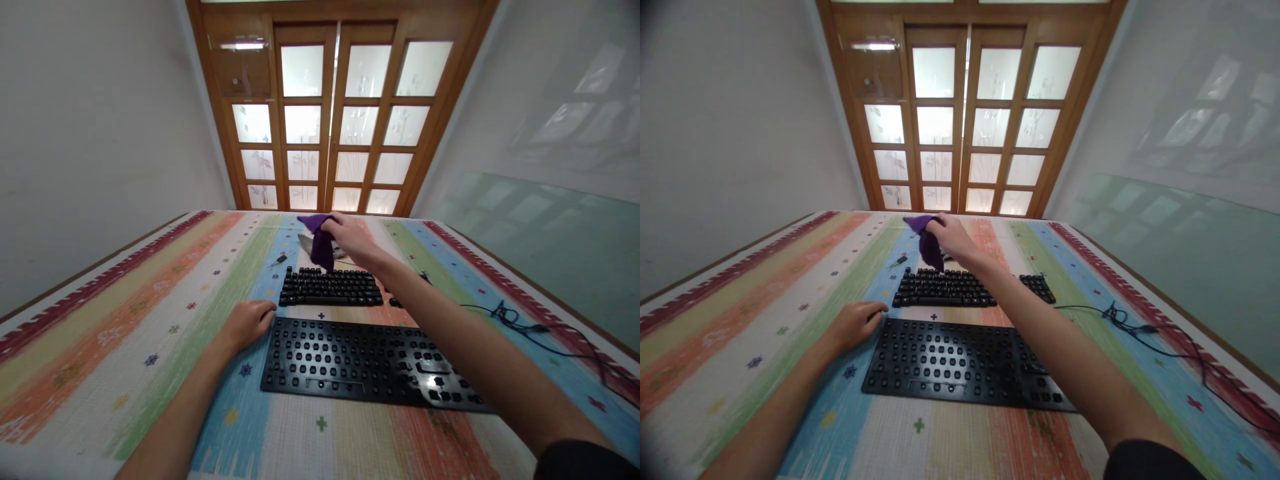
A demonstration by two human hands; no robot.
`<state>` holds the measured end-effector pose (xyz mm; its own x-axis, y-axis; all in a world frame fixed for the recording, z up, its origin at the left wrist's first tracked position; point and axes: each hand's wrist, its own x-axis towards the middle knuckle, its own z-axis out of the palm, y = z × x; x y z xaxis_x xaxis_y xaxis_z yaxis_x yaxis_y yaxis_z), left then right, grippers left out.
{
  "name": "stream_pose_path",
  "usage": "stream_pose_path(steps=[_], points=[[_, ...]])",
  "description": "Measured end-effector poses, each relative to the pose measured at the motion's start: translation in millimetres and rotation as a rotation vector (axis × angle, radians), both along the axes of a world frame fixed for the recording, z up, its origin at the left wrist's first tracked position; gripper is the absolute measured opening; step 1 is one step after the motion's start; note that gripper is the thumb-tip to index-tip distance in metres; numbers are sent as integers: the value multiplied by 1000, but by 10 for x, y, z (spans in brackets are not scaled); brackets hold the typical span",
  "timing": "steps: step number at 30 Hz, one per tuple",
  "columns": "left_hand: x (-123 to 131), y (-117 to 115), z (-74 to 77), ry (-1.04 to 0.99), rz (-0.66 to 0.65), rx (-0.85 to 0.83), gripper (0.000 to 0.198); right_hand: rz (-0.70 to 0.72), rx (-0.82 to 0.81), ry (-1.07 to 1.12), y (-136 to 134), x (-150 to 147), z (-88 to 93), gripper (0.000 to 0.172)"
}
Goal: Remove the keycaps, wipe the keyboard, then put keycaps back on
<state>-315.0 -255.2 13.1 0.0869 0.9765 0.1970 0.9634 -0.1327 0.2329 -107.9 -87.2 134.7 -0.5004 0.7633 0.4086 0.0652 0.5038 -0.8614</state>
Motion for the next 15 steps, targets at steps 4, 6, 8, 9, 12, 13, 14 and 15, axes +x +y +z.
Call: stream_pose_path(steps=[4, 6, 8, 9, 12, 13, 14, 15], points=[[-3, 14, -7, -3, 11, -7, 27, 251, 192, -301, -588, -82, -176, 14], [-8, 19, -13, 6, 1, -15, 26, 279, 364, -484, -823, -124, -334, 16], [-20, 23, -18, 18, -10, -16, 25, 298, 500, -645, -1000, -169, -509, 18], [-26, 25, -20, 26, -12, -14, 26, 301, 556, -718, -1068, -191, -593, 19], [-44, 29, -28, 40, -11, 5, 27, 309, 664, -889, -1204, -244, -798, 24], [-47, 31, -31, 41, -10, 8, 28, 309, 676, -921, -1231, -257, -844, 25], [-49, 33, -35, 41, -10, 9, 28, 303, 680, -944, -1252, -269, -878, 26], [-49, 35, -39, 42, -8, 8, 29, 294, 680, -959, -1268, -279, -901, 26]])
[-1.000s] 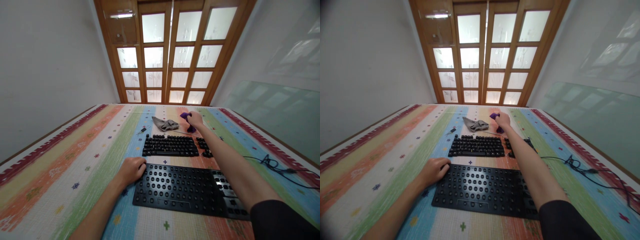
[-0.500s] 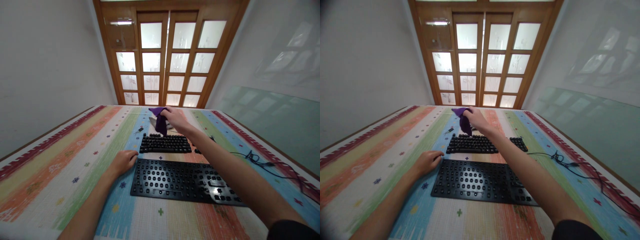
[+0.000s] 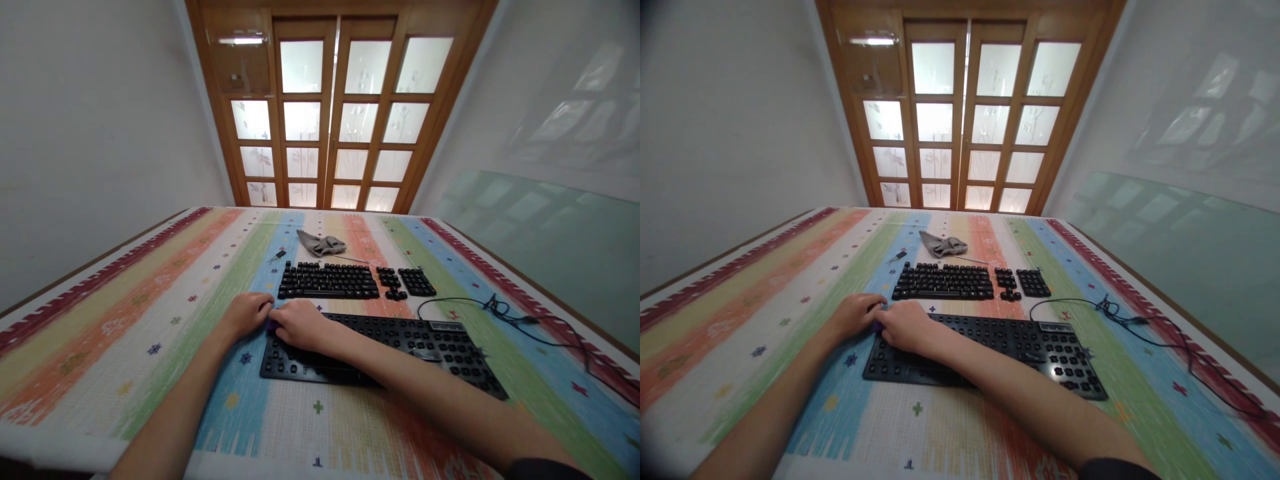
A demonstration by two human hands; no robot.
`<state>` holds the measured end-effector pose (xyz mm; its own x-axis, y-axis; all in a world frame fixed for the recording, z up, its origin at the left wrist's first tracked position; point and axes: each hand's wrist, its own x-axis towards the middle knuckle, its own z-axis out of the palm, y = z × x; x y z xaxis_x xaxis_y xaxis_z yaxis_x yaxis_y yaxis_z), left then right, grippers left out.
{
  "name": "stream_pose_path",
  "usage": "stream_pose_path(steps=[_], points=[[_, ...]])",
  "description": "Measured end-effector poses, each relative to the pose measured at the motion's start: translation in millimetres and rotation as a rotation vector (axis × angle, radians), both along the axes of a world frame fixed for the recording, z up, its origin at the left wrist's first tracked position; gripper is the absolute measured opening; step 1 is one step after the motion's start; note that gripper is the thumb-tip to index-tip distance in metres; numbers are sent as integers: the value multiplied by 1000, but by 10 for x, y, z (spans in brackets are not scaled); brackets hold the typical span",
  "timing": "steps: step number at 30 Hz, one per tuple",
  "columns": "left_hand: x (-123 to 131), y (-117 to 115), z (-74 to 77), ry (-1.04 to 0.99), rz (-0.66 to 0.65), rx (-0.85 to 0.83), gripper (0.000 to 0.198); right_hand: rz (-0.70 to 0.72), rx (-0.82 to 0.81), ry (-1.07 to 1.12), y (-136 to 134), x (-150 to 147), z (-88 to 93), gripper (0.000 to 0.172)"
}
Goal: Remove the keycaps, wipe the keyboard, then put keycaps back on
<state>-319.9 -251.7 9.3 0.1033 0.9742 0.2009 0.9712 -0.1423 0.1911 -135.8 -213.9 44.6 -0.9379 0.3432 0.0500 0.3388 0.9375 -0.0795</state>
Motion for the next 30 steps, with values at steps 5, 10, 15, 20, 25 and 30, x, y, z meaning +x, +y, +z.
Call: stream_pose_path(steps=[5, 10, 15, 20, 25, 30], points=[[0, 15, -26, 13, -2, -16, 28, -56, 17, -17, -32, -47, -5, 27], [-10, 12, -23, 4, -4, -35, 27, -167, -9, -10, -27, -99, 11, 29], [-15, -31, 45, -34, -16, -33, 30, -248, -58, 26, -9, -153, -7, 30], [-1, -60, 93, -74, -33, -20, 31, -326, -164, 97, 35, -156, -46, 29], [14, -64, 110, -100, -63, -19, 29, -395, -190, 152, 69, -94, -93, 27], [29, -80, 124, -170, -116, 7, 22, -426, -186, 116, 39, -69, -53, 31]])
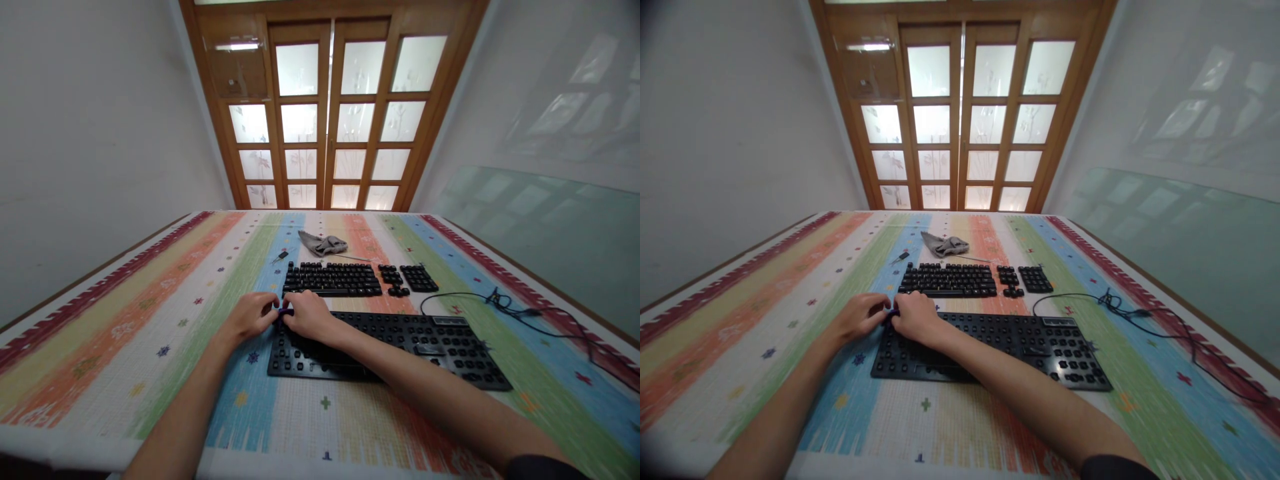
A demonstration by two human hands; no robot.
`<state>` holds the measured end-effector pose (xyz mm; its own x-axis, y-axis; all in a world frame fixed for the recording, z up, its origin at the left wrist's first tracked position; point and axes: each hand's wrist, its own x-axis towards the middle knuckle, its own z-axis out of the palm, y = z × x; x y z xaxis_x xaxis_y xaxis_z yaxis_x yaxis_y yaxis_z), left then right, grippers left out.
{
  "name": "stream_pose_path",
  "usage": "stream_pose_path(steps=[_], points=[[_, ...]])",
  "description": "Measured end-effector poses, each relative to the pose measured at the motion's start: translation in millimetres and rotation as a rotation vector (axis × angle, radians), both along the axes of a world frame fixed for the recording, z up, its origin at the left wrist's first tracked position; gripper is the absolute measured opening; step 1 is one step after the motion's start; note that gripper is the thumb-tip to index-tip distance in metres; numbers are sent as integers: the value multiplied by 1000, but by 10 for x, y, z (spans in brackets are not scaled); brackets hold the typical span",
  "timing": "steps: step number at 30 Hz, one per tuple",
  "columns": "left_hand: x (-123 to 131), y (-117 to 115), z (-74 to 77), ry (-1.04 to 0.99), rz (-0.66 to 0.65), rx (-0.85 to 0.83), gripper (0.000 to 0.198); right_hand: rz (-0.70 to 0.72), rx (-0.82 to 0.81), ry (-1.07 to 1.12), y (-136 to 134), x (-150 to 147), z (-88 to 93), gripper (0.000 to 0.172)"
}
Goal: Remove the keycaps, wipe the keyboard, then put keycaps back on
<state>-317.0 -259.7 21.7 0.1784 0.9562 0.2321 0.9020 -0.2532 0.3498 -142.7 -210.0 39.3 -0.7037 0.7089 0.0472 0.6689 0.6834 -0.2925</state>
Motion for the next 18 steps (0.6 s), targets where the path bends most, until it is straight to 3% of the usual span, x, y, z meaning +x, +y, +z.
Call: stream_pose_path(steps=[8, 18], points=[[37, -2, -12, -36, -30, -3, 10, 41, 69, -57, -70, -40, 84, 28], [39, 0, -21, -70, -51, 6, 7, 145, -42, -73, 72, -8, 127, 31]])
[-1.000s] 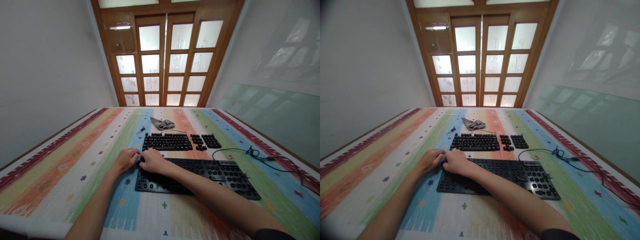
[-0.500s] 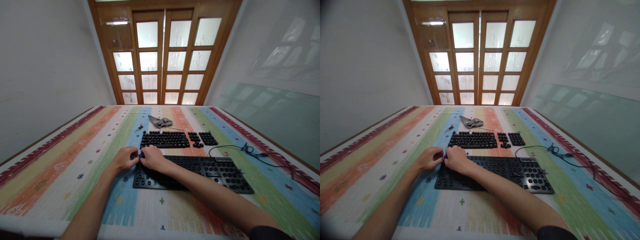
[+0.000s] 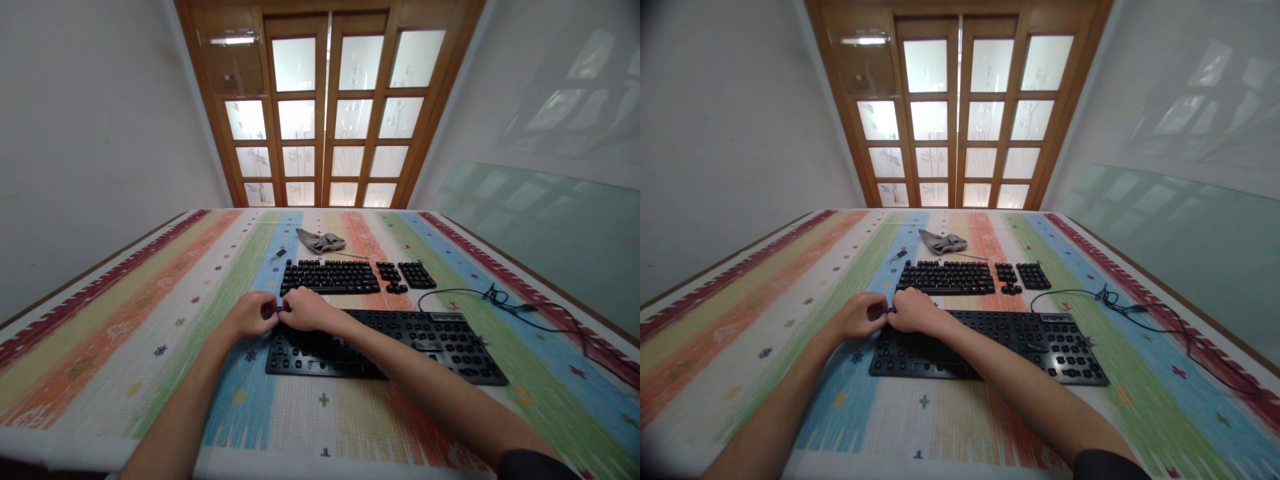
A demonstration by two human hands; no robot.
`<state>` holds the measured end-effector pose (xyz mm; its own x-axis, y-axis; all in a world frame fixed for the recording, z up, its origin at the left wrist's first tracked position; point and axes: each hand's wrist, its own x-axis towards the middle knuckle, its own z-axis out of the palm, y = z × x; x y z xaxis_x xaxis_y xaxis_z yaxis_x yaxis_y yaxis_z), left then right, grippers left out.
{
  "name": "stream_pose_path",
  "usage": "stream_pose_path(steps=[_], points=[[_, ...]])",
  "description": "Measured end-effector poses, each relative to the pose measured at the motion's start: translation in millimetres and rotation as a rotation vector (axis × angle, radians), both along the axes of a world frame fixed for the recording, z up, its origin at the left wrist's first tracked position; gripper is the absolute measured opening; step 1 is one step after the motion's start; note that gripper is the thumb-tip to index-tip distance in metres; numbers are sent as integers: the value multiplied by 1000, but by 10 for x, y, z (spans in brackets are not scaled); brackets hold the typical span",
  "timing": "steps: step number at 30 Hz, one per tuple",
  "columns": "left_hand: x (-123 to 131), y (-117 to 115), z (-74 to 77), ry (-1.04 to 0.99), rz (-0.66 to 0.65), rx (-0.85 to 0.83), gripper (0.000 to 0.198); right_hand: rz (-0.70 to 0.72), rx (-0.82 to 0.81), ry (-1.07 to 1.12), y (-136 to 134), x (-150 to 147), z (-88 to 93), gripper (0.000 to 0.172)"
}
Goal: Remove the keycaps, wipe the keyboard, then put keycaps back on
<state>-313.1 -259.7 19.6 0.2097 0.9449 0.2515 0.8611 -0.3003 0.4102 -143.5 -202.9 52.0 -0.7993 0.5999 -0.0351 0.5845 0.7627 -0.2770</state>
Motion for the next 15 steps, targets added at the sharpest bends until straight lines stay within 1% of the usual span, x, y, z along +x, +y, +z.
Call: stream_pose_path(steps=[6, 11, 15], points=[[-29, 13, -2, -20, -19, -2, 8, 1, 73, 46, -57, -59, -14, 30], [-30, 11, 11, 4, -6, 5, 10, 0, 108, 44, -137, -66, 13, 27], [-22, 6, 21, 18, -8, -10, 7, -27, 129, 32, -178, -58, 30, 27]])
